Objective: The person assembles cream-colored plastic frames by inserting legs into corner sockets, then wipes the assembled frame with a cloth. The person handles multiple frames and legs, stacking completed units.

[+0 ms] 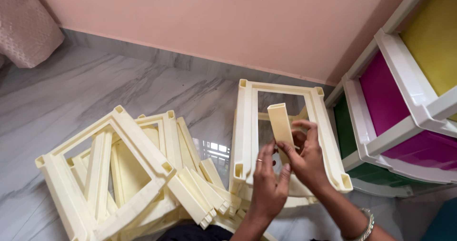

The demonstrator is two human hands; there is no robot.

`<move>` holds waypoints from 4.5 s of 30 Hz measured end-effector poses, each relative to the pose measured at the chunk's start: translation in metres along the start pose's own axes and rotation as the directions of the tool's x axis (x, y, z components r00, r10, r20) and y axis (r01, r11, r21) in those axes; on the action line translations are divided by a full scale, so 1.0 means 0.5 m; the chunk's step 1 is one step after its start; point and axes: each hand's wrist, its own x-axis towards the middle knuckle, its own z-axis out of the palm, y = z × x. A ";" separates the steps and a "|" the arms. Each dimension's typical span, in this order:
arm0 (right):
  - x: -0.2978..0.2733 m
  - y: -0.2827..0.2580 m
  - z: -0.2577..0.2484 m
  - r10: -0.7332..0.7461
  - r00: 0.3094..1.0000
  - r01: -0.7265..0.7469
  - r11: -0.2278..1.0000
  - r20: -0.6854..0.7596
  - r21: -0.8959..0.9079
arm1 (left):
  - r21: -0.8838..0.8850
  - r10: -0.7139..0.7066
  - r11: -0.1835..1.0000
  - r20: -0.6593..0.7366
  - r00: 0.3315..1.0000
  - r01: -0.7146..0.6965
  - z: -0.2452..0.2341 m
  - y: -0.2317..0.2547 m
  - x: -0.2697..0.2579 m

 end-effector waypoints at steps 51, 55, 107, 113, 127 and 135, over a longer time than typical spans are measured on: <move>-0.346 0.102 0.140 0.429 0.661 0.166 0.716 0.615 -0.678 | 0.861 -0.805 0.465 0.316 0.502 0.205 -0.186 -0.126 -0.123; -0.348 0.121 0.122 0.416 0.700 0.215 0.652 0.580 -0.727 | 0.835 -0.711 0.517 0.295 0.638 0.190 -0.152 -0.130 -0.137; -0.300 0.094 0.078 -0.142 0.846 0.451 0.703 0.514 -0.550 | 0.674 -0.583 0.599 -0.003 0.812 0.432 -0.155 -0.110 -0.060; -0.207 0.015 0.119 -0.440 0.769 0.638 0.479 0.464 -0.603 | 0.521 -0.435 0.766 -0.013 0.900 0.378 -0.149 -0.126 -0.051; -0.091 -0.019 0.203 -0.122 0.595 0.784 -0.132 0.794 -0.607 | 0.323 -0.437 0.851 0.000 0.899 0.414 -0.133 -0.186 -0.065; -0.088 -0.022 0.223 -0.078 0.646 0.740 -0.179 0.759 -0.648 | 0.426 -0.355 0.834 -0.071 0.932 0.350 -0.118 -0.190 -0.078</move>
